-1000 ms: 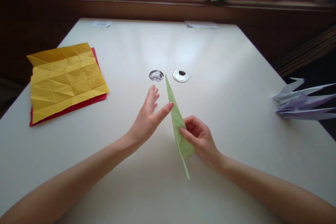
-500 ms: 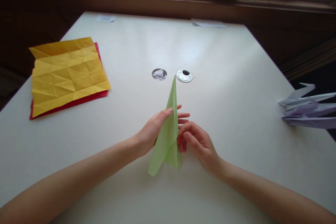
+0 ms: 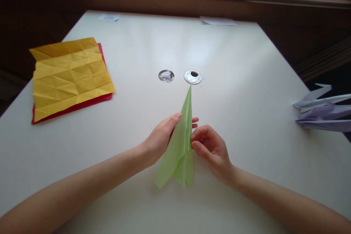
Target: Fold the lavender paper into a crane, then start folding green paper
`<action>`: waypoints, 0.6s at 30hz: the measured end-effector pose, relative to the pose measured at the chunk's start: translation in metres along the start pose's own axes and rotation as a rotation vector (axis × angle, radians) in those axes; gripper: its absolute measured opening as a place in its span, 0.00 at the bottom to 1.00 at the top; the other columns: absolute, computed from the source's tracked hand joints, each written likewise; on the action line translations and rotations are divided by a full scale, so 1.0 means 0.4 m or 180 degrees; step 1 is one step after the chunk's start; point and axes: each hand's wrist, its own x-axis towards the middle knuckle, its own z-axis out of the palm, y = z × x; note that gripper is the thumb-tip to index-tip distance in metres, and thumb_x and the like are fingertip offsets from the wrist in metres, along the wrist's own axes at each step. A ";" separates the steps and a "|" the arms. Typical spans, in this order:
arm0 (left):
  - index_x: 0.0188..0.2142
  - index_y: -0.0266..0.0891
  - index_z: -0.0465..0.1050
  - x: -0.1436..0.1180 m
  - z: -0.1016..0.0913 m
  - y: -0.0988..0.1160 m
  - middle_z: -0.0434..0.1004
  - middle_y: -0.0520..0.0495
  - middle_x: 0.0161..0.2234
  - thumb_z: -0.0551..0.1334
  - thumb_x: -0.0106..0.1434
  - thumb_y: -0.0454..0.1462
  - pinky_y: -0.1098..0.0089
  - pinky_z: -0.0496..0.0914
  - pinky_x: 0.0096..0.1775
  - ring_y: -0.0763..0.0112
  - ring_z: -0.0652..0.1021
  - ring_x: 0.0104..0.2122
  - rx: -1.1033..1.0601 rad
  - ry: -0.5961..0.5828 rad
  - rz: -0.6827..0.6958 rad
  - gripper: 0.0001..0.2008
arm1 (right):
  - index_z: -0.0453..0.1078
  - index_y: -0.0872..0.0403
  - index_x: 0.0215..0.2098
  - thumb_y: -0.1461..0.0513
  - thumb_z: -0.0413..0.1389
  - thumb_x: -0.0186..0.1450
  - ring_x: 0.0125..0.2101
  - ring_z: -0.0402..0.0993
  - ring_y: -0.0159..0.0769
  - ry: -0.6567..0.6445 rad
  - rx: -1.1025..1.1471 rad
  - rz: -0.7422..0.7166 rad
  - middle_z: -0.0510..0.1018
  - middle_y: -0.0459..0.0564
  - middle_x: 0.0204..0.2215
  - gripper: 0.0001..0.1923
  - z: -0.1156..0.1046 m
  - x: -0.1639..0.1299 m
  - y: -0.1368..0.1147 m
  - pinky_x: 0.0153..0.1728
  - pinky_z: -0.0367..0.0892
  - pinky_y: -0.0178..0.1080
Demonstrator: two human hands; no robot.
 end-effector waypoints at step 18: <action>0.50 0.41 0.66 -0.005 -0.003 0.002 0.73 0.43 0.45 0.58 0.59 0.44 0.64 0.67 0.43 0.63 0.75 0.42 0.0053 -0.0132 -0.0132 0.20 | 0.60 0.50 0.31 0.63 0.55 0.59 0.23 0.59 0.27 0.0235 -0.0605 -0.0195 0.63 0.40 0.21 0.06 0.005 -0.001 0.005 0.22 0.55 0.32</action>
